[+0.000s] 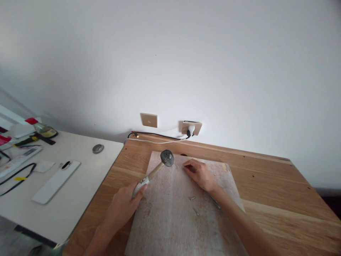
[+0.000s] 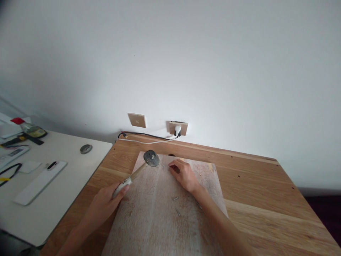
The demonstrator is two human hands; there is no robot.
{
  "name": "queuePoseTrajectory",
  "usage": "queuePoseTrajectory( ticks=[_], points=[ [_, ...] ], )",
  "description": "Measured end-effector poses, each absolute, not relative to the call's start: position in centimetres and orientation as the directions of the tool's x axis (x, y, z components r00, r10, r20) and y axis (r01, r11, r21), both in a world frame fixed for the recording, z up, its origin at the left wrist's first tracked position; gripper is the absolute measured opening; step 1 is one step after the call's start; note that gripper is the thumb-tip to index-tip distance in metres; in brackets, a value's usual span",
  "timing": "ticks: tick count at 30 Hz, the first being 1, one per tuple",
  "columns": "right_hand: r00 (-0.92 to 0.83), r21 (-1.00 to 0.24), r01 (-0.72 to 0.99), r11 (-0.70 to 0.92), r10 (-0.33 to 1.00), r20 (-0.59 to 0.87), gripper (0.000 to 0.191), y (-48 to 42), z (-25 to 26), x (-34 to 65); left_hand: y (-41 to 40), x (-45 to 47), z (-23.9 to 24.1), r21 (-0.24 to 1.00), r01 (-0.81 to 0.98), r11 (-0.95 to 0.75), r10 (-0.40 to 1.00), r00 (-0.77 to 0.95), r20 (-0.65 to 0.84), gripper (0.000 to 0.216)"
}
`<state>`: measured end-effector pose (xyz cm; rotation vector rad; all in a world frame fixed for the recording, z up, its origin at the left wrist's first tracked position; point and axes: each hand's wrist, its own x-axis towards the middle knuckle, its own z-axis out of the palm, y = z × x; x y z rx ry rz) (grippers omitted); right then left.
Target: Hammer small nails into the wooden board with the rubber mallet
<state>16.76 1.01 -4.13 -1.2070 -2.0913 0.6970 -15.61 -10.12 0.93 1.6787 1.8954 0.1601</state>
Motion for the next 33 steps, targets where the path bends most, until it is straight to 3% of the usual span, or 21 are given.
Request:
queuePoseTrajectory(
  ticks=[12, 19, 26, 33],
  points=[
    [-0.389, -0.664, 0.582, 0.471, 0.877, 0.282, 0.019, 0.9, -5.2, 16.6, -9.9, -15.0, 1.2, 0.445, 0.876, 0.187, 0.930, -0.011, -0.368, 0.039],
    [-0.384, -0.651, 0.596, 0.470, 0.879, 0.284, 0.024, 0.9, -5.3, 16.2, -9.8, -14.4, 1.1, 0.501, 0.855, 0.130, 0.945, 0.047, -0.324, 0.040],
    [-0.306, -0.626, 0.650, 0.431, 0.902, 0.304, 0.048, 0.4, -3.9, 17.7, -8.9, -12.6, 1.8, 0.480, 0.876, 0.037, 0.943, 0.128, -0.306, 0.043],
    [-0.345, -0.574, 0.669, 0.472, 0.881, 0.323, 0.017, -2.0, -1.4, 20.7, -8.0, -11.3, 1.4, 0.358, 0.933, -0.048, 0.924, 0.177, -0.339, 0.044]
  ],
)
